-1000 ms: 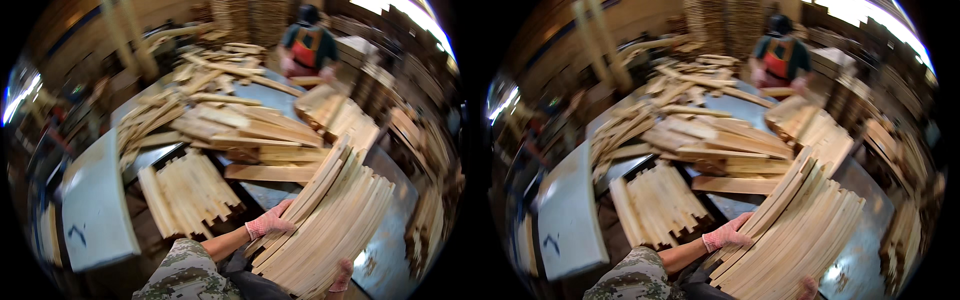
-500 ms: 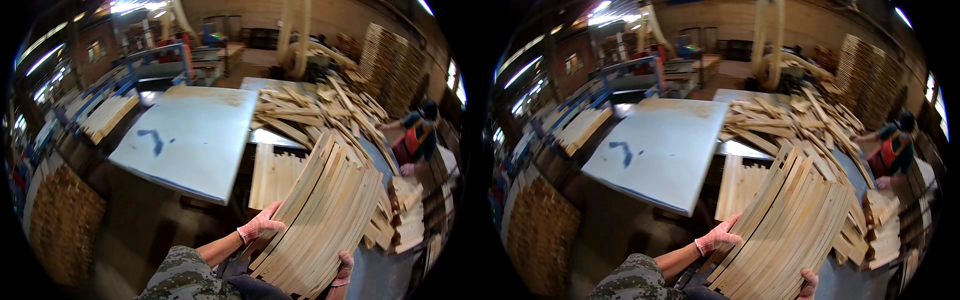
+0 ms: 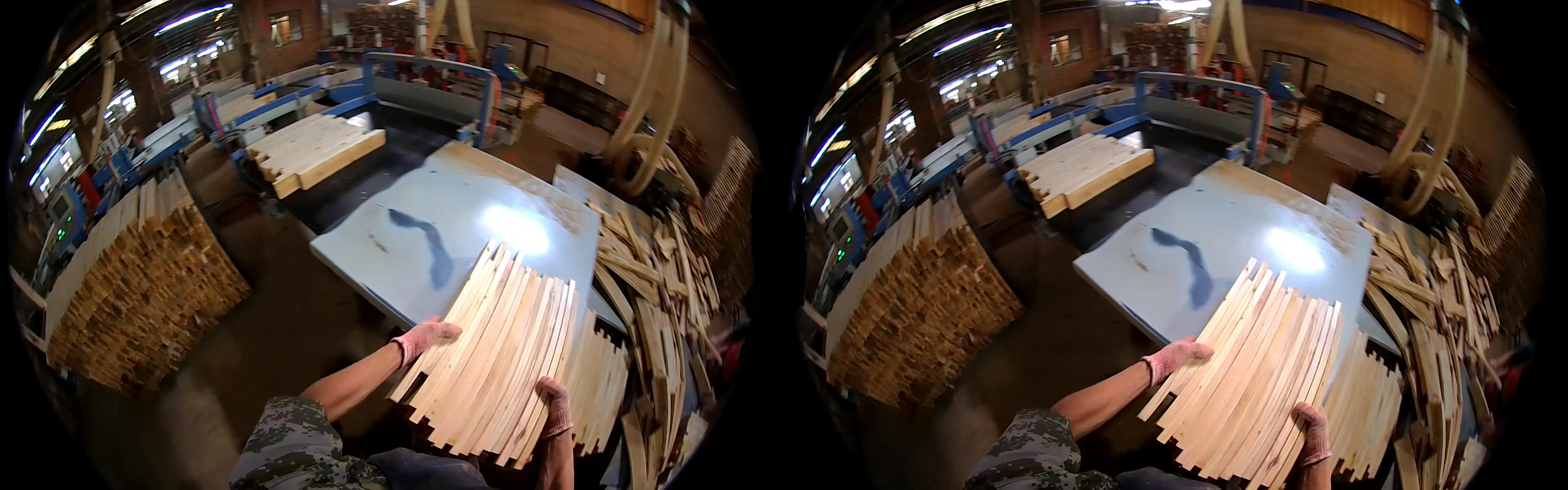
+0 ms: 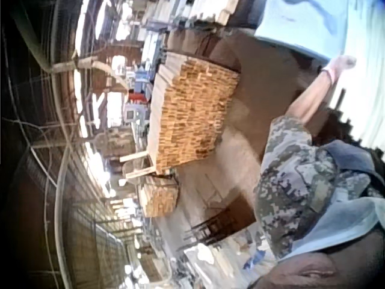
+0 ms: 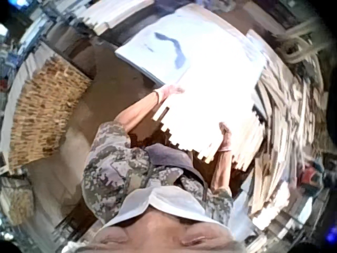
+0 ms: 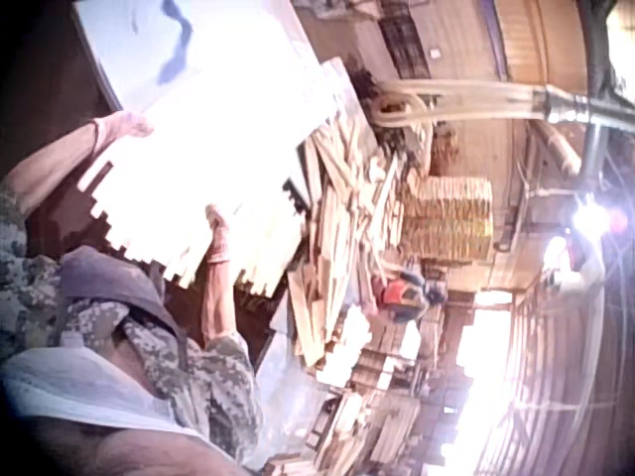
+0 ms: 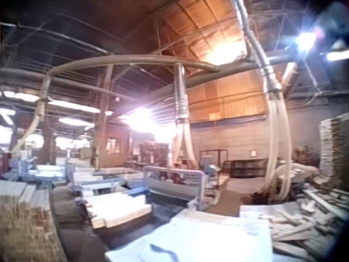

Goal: The person picks up stacks of light-colored wooden planks from a metal table and places them onto a conveyor belt. They repeatedly lift, turn, and align the wood pieces by hand, working alongside another person in a busy workshop environment.

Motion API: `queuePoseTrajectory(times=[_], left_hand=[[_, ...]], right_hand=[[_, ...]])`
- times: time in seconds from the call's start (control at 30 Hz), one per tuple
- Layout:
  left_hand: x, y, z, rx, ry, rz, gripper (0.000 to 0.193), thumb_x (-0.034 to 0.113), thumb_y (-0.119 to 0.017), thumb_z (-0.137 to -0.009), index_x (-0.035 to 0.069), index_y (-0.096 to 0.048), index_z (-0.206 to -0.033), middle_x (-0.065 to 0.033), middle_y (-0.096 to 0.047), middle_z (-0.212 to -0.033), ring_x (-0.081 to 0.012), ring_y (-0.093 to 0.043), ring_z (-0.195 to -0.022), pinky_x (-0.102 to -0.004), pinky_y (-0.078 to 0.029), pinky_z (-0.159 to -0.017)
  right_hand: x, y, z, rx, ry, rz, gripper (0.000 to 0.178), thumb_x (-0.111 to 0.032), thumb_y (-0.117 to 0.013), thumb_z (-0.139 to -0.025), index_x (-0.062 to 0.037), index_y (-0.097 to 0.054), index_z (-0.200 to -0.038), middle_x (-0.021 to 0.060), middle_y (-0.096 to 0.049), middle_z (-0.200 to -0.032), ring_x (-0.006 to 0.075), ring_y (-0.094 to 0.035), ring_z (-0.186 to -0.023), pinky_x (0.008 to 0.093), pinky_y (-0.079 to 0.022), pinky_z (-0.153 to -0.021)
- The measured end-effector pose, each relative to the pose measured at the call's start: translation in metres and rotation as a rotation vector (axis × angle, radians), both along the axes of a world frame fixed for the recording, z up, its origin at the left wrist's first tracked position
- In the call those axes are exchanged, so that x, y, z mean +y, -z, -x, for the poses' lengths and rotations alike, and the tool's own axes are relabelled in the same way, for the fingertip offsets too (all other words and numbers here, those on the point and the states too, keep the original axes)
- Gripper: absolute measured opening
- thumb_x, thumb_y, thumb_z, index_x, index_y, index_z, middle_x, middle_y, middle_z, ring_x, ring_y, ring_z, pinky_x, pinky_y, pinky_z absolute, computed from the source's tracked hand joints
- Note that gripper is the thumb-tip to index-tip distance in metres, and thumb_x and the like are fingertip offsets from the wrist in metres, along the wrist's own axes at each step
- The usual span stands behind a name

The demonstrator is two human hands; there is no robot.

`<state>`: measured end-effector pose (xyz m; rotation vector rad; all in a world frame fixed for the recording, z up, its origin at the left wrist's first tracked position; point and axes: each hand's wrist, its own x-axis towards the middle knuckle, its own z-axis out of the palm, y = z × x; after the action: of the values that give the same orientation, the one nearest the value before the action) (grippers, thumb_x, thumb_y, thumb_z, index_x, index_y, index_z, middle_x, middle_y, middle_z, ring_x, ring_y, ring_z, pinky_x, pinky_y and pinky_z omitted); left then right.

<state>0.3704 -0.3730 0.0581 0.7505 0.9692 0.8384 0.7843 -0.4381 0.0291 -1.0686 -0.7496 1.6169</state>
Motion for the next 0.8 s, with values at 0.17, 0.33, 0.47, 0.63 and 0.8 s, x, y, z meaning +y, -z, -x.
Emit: queuePoseTrajectory(times=[0.17, 0.33, 0.47, 0.63, 0.8], left_hand=[[0.071, 0.011, 0.085, 0.119, -0.015, 0.016, 0.068, 0.027, -0.081, -0.091, -0.001, -0.054, -0.147, -0.0161, -0.068, -0.134, -0.0248, -0.070, -0.113, -0.0433, -0.059, -0.097], [0.156, 0.042, 0.164, 0.174, 0.069, -0.219, 0.083, 0.037, -0.082, -0.091, 0.002, -0.048, -0.158, -0.0189, -0.064, -0.144, -0.0279, -0.066, -0.126, -0.0427, -0.054, -0.108], [0.223, -0.053, 0.201, 1.047, 0.344, -0.261, 0.102, 0.077, -0.072, -0.085, 0.004, -0.055, -0.155, -0.0271, -0.061, -0.150, -0.0384, -0.061, -0.137, -0.0449, -0.048, -0.116], [0.303, -0.041, 0.269, 1.374, 0.167, -0.335, 0.112, 0.082, -0.064, -0.087, 0.005, -0.041, -0.165, -0.0272, -0.055, -0.156, -0.0396, -0.059, -0.140, -0.0460, -0.046, -0.117], [0.347, -0.076, 0.350, 1.654, 0.210, -0.400, 0.120, 0.083, -0.062, -0.087, 0.006, -0.026, -0.171, -0.0252, -0.059, -0.146, -0.0390, -0.063, -0.130, -0.0500, -0.049, -0.108]], right_hand=[[0.059, -0.005, 0.095, -0.071, 0.030, 0.059, 0.014, -0.014, -0.068, -0.087, -0.0062, -0.061, -0.077, -0.0004, -0.059, -0.078, 0.0121, -0.055, -0.071, 0.0278, -0.046, -0.068], [0.127, -0.015, 0.179, -0.016, 0.103, 0.024, 0.012, -0.015, -0.070, -0.086, -0.0043, -0.065, -0.086, 0.0019, -0.064, -0.086, 0.0156, -0.060, -0.079, 0.0305, -0.050, -0.077], [0.182, -0.021, 0.229, 0.005, 0.150, 0.092, 0.012, -0.017, -0.071, -0.089, -0.0048, -0.070, -0.091, 0.0027, -0.067, -0.088, 0.0171, -0.064, -0.084, 0.0348, -0.055, -0.082], [0.258, -0.029, 0.334, -0.087, 0.220, 0.172, 0.020, -0.024, -0.072, -0.093, -0.0058, -0.071, -0.102, 0.0024, -0.069, -0.094, 0.0184, -0.068, -0.085, 0.0339, -0.057, -0.084], [0.349, -0.031, 0.452, -0.021, 0.190, 0.189, 0.017, -0.016, -0.072, -0.095, -0.0050, -0.070, -0.108, 0.0041, -0.070, -0.094, 0.0178, -0.069, -0.086, 0.0331, -0.058, -0.081]])
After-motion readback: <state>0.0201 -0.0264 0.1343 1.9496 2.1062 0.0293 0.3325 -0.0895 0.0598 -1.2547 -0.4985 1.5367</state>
